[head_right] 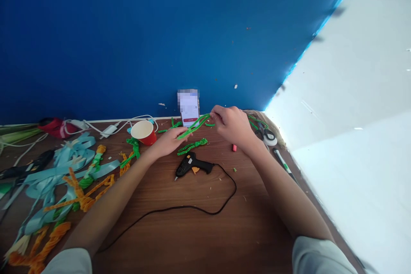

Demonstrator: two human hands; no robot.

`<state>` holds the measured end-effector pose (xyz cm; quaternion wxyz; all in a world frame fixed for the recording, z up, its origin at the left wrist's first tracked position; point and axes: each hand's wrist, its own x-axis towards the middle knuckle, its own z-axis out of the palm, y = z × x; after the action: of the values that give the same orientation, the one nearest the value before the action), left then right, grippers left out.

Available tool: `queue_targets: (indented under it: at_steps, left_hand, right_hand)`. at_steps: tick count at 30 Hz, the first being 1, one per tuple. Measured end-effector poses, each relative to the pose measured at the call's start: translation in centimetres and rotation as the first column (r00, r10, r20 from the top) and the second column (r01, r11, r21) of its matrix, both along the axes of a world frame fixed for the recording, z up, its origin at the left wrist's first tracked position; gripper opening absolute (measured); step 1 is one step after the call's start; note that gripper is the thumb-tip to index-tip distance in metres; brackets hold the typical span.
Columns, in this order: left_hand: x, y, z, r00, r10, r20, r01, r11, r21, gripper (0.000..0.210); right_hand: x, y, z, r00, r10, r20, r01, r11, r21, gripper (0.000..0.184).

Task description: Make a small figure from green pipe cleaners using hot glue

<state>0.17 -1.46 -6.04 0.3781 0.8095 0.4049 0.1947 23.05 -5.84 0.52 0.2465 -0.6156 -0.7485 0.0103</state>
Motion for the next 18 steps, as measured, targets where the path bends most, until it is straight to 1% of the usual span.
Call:
queue_targets:
  at_steps: [3,5,6,9,11,12,14,16,18]
  left_hand:
    - [0.5,-0.1,-1.9,0.997,0.043,-0.056,-0.038,0.996,0.085,0.035]
    - [0.7,-0.2,-3.0,0.990,0.026,-0.141,-0.010,0.994,0.107,0.034]
    - [0.7,-0.2,-3.5,0.985,0.008,-0.170,0.009,0.995,0.098,0.032]
    - [0.4,0.3,-4.3,0.974,-0.007,-0.226,0.035,0.992,0.119,0.027]
    - [0.1,0.8,-4.3,0.974,-0.018,-0.227,0.045,0.993,0.113,0.027]
    - [0.0,1.0,-4.1,0.979,-0.022,-0.204,0.041,0.995,0.088,0.027]
    - [-0.2,1.1,-3.3,0.994,-0.018,-0.109,0.017,1.000,-0.010,0.027]
    - [-0.2,1.0,-2.2,1.000,-0.004,0.030,0.008,0.990,-0.138,0.026]
    - [-0.2,0.7,-1.1,0.995,0.015,0.102,0.000,0.988,-0.152,0.025]
  right_hand:
    - [0.2,0.0,0.0,1.000,-0.005,0.017,0.005,1.000,-0.009,0.024]
    - [0.2,0.0,-0.1,1.000,-0.007,0.023,0.008,1.000,-0.016,0.023]
    - [0.2,0.0,-0.1,1.000,-0.009,0.026,0.010,1.000,-0.020,0.023]
    - [0.3,0.2,-0.2,0.999,-0.017,0.032,0.018,0.999,-0.028,0.024]
    - [0.3,0.3,-0.2,0.999,-0.020,0.034,0.021,0.999,-0.034,0.025]
    - [0.4,0.3,-0.2,0.999,-0.021,0.035,0.022,0.999,-0.038,0.025]
    - [0.4,0.3,-0.2,0.999,-0.020,0.036,0.022,0.999,-0.045,0.025]
    - [0.5,0.4,-0.2,0.999,-0.019,0.033,0.021,0.999,-0.041,0.025]
    - [0.5,0.3,-0.1,0.999,-0.022,0.023,0.022,0.999,-0.029,0.025]
